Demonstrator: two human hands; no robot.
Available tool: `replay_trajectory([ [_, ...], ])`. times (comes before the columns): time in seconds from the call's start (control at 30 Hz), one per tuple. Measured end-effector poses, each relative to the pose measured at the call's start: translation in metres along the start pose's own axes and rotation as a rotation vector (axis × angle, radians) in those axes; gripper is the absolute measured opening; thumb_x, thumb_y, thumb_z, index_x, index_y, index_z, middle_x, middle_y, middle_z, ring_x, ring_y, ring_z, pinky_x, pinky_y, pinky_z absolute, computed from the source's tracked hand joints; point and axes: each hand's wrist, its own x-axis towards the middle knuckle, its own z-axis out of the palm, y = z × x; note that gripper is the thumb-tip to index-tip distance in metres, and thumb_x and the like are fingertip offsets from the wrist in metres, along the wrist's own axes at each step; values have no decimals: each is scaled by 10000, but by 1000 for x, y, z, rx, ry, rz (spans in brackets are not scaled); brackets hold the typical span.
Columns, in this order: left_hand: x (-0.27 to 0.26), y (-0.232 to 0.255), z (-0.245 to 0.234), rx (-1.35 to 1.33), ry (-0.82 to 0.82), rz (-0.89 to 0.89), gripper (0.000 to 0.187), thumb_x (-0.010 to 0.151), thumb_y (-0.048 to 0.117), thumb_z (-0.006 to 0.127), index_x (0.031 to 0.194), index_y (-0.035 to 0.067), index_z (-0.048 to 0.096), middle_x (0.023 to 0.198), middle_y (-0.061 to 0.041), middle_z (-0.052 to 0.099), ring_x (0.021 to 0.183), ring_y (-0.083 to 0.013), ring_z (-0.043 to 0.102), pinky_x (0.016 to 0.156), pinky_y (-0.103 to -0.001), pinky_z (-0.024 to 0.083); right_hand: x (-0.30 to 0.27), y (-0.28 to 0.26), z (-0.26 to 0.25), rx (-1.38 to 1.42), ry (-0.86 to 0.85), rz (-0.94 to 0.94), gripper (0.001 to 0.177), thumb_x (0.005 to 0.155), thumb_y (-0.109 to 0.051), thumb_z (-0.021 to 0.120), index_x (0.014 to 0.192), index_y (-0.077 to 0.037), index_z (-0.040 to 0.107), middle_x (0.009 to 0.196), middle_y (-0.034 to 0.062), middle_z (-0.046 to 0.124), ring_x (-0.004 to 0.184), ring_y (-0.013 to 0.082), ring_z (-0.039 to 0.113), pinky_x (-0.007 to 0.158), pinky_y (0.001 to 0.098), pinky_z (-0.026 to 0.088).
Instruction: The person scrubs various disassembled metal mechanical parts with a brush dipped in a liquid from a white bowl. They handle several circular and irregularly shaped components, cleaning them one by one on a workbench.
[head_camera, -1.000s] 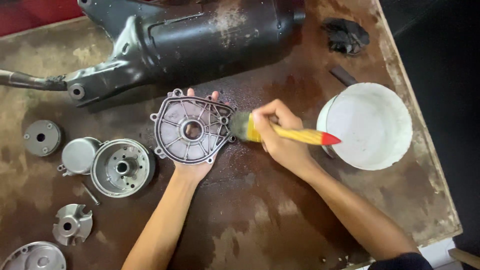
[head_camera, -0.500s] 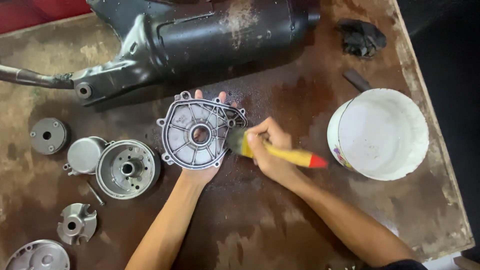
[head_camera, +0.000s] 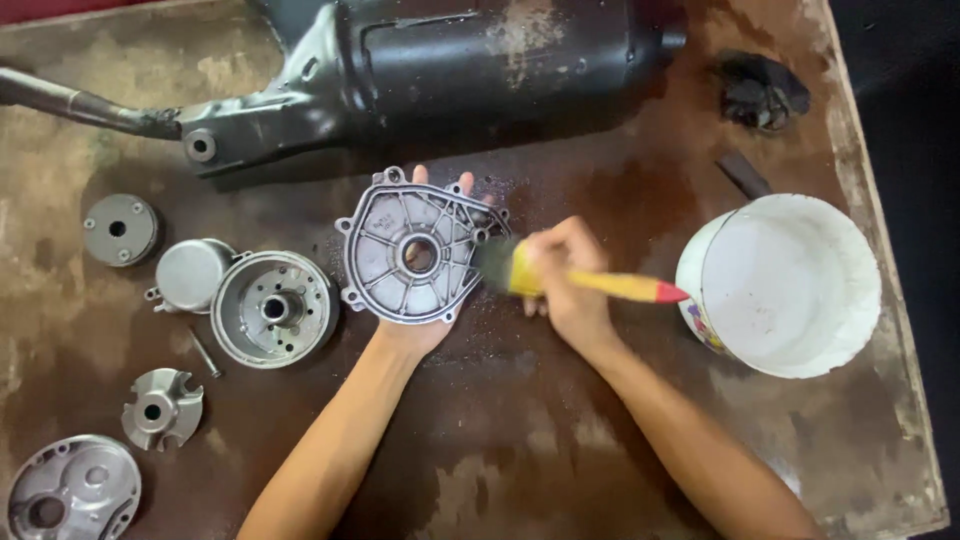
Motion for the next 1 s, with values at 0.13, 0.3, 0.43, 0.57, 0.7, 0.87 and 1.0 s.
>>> replay_trajectory([
  [0.13, 1, 1, 1, -56, -13, 12, 621, 1104, 411, 427, 1668, 329, 180, 1733, -117, 251, 1546, -353, 336, 1256, -478, 312, 6, -5, 4, 129, 233, -74, 139, 1044, -170, 530, 1054, -44, 472, 803, 98, 674, 527, 95, 587, 420, 241, 429],
  [0.3, 0, 0, 3, -210, -36, 5, 648, 1091, 417, 455, 1668, 290, 188, 1708, -139, 264, 1523, -358, 375, 1262, -500, 341, 7, -3, 2, -20, 165, -60, 165, 1038, -195, 538, 1011, -39, 488, 735, 71, 647, 500, 95, 605, 392, 241, 448],
  [0.43, 3, -2, -1, -5, -58, 51, 647, 1099, 374, 470, 1676, 295, 189, 1727, -130, 273, 1510, -335, 390, 1266, -476, 351, 3, 0, 2, -115, 190, -117, 173, 1053, -185, 542, 1065, -26, 477, 771, 77, 634, 534, 94, 582, 441, 239, 449],
  [0.57, 1, -1, -2, -71, -9, 24, 639, 1104, 362, 458, 1677, 284, 185, 1707, -146, 290, 1494, -339, 414, 1246, -468, 368, 5, -2, 3, 23, 102, -48, 162, 1035, -169, 560, 1069, -28, 488, 779, 89, 659, 531, 99, 599, 434, 241, 460],
  [0.7, 2, 1, 0, 128, -14, 44, 645, 1101, 301, 478, 1678, 291, 188, 1731, -129, 272, 1522, -320, 370, 1283, -432, 320, -2, 2, 3, -120, 81, -94, 159, 1063, -153, 560, 1082, -16, 482, 852, 122, 638, 573, 100, 602, 457, 249, 487],
  [0.87, 1, 2, 2, -213, -55, 9, 628, 1108, 332, 457, 1672, 269, 189, 1703, -155, 276, 1511, -355, 384, 1257, -472, 348, 5, -4, 2, 14, 83, -35, 166, 1029, -168, 565, 1063, -25, 489, 766, 119, 665, 507, 106, 608, 401, 254, 462],
  [1.0, 0, 4, 5, 12, -27, 32, 632, 1092, 325, 453, 1660, 295, 179, 1709, -148, 264, 1522, -344, 370, 1265, -465, 342, -7, 4, 3, -86, 21, -61, 172, 1050, -163, 577, 1084, -25, 478, 800, 101, 643, 566, 104, 601, 481, 250, 485],
])
